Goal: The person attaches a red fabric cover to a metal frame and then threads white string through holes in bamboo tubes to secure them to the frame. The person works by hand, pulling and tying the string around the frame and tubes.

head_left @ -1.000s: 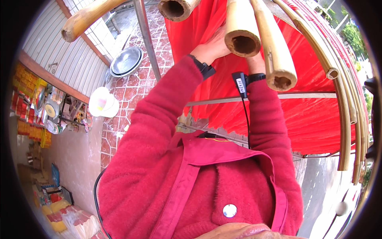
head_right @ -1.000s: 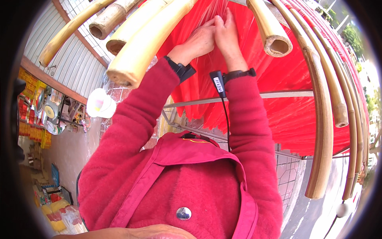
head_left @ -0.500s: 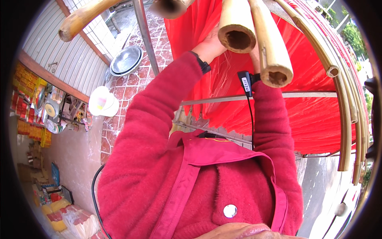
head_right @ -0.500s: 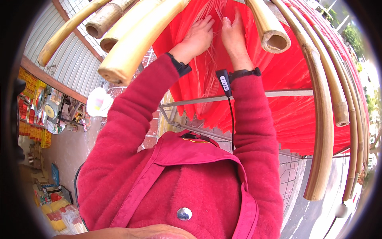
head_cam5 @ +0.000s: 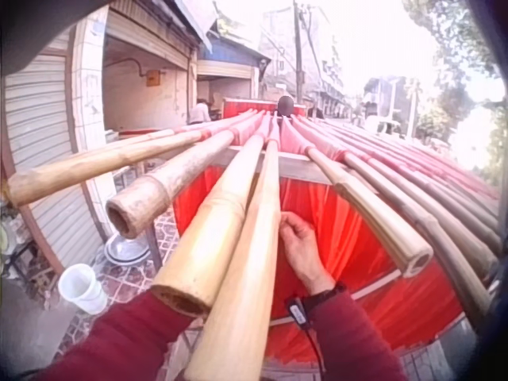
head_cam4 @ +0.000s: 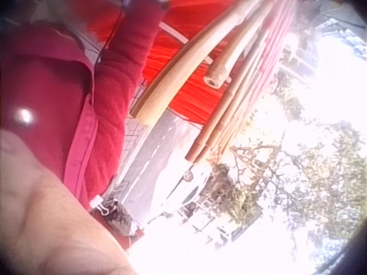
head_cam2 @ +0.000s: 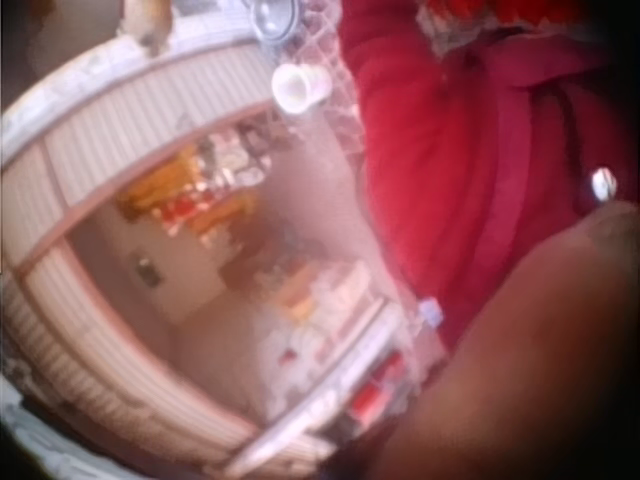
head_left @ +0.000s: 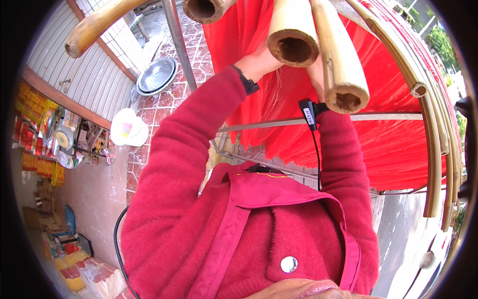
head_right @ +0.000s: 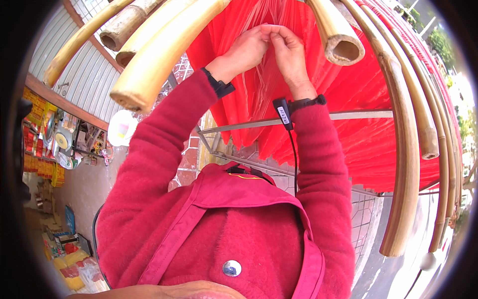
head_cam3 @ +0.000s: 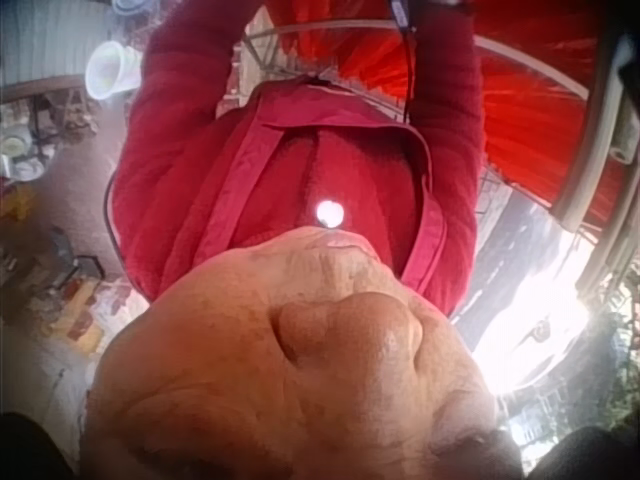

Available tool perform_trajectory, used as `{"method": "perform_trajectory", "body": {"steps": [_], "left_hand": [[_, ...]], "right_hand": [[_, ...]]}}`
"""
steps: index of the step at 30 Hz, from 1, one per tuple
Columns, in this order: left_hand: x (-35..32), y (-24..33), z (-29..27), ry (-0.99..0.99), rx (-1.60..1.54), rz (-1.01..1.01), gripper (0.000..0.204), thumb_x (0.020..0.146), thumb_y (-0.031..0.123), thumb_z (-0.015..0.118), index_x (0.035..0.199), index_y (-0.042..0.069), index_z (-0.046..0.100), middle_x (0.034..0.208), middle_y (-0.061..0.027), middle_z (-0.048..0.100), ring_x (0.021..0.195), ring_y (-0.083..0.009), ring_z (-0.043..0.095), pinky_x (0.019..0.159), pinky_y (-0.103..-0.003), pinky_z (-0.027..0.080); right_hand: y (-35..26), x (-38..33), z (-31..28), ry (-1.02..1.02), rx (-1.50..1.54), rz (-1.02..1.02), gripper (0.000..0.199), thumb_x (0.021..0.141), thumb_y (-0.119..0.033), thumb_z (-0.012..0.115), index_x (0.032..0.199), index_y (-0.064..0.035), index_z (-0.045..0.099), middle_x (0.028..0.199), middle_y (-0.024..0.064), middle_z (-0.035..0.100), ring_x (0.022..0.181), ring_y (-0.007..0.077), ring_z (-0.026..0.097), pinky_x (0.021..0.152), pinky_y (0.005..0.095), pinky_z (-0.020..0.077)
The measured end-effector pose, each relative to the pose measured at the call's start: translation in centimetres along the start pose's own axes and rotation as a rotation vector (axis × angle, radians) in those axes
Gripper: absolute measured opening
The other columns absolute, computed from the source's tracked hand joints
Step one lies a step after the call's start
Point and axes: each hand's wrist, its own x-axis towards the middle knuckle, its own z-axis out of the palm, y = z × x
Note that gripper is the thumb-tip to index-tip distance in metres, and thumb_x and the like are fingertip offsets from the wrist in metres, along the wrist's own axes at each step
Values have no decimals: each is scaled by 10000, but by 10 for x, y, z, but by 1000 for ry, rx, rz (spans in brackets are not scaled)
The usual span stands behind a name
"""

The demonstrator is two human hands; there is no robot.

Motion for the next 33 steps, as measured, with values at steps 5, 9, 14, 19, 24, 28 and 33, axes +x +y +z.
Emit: {"method": "perform_trajectory", "body": {"steps": [5,9,14,19,24,28,33], "left_hand": [[-5,-9,4,-40,68,61,225,953,58,492,1109,-31,626,1115,-209,656,1106,-381,606,942,-427,505],[-26,-30,11,-99,436,324,153,897,59,547,961,-15,664,1016,-157,664,1101,-325,598,988,-428,480],[-54,-49,19,-279,881,543,113,818,109,593,800,65,695,922,-69,672,1104,-261,593,1171,-481,311],[-69,-48,31,-420,1256,511,214,866,151,560,938,73,746,1041,-65,699,1245,-286,546,1256,-540,136],[-73,-48,19,-536,1404,414,272,880,179,553,1002,41,753,1064,-95,704,1269,-301,542,1255,-570,108],[-70,-44,8,-704,1530,333,288,901,232,553,1025,85,767,1064,-89,702,1283,-305,524,1244,-604,90],[-73,-34,3,-794,1668,349,292,911,270,558,1021,126,786,1136,-79,689,1307,-325,495,1231,-638,74]], "right_hand": [[-5,-10,2,-28,25,-88,245,1025,-28,495,1170,-2,691,1129,56,718,1094,129,637,1009,276,474],[-3,-19,-2,9,-358,-41,272,1019,-23,495,1238,-2,656,1213,71,689,1169,146,605,1058,288,442],[40,-39,-15,-106,-326,210,393,1022,-73,505,1407,3,526,1397,115,586,1330,194,509,1137,320,372],[98,-62,-34,-64,-360,206,489,1064,-203,491,1503,0,418,1519,136,469,1427,205,396,1189,325,286],[132,-74,-53,-4,-330,376,538,1047,-199,516,1535,-20,377,1563,152,416,1458,227,361,1197,334,272],[140,-70,-72,63,-457,294,544,1036,-156,508,1541,-18,362,1559,157,423,1455,228,366,1189,327,278],[149,-67,-87,129,-560,213,527,1026,-110,493,1531,-17,375,1534,165,448,1428,235,401,1173,324,300]]}}
